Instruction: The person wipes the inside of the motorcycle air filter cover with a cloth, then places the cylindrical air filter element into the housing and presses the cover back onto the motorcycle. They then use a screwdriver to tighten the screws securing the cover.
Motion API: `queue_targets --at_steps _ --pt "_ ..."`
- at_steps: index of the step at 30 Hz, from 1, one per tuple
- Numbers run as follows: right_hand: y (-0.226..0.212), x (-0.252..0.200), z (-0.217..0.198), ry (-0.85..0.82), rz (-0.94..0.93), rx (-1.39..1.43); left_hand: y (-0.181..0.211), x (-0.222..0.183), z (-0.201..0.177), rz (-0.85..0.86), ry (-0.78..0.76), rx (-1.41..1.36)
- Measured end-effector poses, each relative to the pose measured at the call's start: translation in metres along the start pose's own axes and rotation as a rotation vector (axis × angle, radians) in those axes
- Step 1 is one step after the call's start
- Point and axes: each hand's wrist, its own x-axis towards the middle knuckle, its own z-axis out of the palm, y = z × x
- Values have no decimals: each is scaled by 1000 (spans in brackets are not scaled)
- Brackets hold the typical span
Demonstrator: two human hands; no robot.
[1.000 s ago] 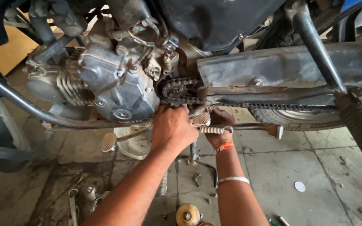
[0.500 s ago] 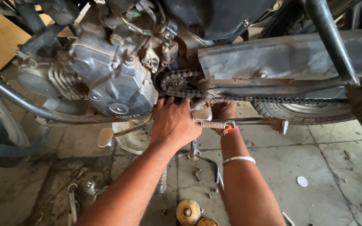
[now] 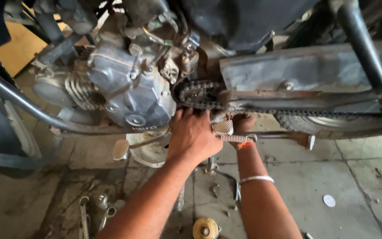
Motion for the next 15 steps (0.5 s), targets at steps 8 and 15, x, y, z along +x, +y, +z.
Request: queue_targets --at_steps 8,15 --pt "14 -24 -14 -348 -14 168 2 0 -3 -77 -155 1" --pt "-2 -28 -11 -405 174 144 1 -1 -1 -105 -162 -11"
